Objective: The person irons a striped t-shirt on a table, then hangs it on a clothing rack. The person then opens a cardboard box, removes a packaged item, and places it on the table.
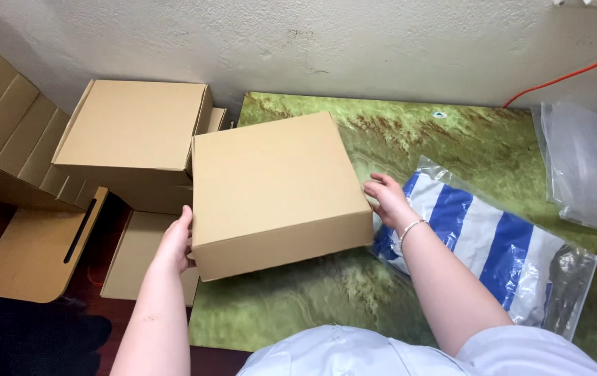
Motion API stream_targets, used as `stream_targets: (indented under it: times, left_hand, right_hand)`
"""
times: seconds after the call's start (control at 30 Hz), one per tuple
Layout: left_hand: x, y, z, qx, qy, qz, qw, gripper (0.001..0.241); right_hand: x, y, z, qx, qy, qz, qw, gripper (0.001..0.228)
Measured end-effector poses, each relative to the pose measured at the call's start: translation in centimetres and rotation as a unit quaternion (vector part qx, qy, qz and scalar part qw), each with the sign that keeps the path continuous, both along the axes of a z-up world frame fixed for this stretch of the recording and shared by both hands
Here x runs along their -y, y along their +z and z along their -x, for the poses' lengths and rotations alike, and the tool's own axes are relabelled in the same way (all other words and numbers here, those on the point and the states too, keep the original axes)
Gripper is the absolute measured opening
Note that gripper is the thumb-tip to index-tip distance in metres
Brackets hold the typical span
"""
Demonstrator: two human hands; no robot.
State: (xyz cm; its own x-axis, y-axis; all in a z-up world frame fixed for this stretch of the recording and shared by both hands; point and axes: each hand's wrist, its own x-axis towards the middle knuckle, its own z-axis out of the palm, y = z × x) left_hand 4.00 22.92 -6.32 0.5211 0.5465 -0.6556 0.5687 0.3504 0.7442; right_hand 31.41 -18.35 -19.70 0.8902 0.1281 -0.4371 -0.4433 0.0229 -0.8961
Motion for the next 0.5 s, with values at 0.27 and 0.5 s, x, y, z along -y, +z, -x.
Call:
stream_targets:
  times: [0.27, 0.5]
  left_hand:
    - [3.3, 3.0, 3.8, 0.013, -0.066, 0.062, 0.996, 0.112]
    - [5.2, 2.2, 4.5, -0.024, -0.055, 0.002, 0.998, 0.111]
  right_hand:
    - [2.3, 1.2, 3.8, -0.087, 0.091, 0.027, 0.992, 0.064]
    - [3.0, 2.8, 5.9, -0.102, 0.142, 0.113, 0.978, 0.07]
